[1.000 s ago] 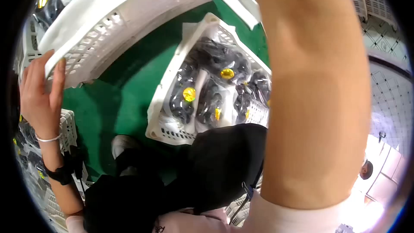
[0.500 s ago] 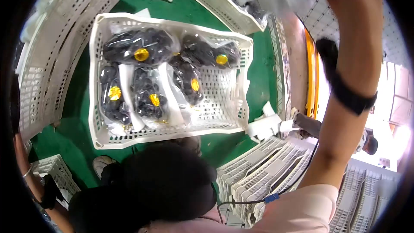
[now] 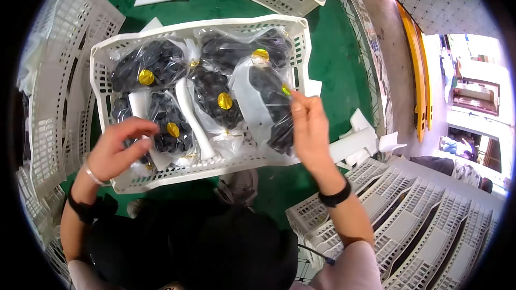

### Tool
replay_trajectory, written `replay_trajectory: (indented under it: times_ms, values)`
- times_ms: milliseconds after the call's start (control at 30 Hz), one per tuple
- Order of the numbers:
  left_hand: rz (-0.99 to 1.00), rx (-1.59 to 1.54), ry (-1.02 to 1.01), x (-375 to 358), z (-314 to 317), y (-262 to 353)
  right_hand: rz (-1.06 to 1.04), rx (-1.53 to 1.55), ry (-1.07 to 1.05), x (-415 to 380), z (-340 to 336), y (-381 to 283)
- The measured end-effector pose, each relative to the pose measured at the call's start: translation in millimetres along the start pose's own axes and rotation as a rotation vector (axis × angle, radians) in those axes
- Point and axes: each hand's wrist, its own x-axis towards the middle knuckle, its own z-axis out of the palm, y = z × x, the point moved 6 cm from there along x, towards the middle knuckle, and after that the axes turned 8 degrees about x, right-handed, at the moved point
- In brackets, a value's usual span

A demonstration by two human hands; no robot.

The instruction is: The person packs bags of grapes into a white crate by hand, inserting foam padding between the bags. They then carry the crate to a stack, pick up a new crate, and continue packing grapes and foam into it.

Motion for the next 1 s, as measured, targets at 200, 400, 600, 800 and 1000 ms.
replay_trajectory:
  times_ms: [200, 400, 600, 800, 1000]
  values:
    - [0.007, -0.089, -0.2, 60, 61, -4, -0.161, -0.159, -0.027, -31, 47, 36]
    - [0.331, 0.419, -0.084, 77, 64, 9, -0.217, -0.409, -0.087, -7, 40, 18]
    - [0.562, 0.648, 0.089, 99, 74, 36, 0.161, 0.071, -0.551, 47, 49, 51]
    - [0.451, 0.835, -0.017, 115, 107, 12, 0.27, 0.132, -0.526, 40, 52, 66]
    - [0.473, 0.863, -0.029, 112, 101, 13, 0.213, 0.17, -0.518, 43, 29, 44]
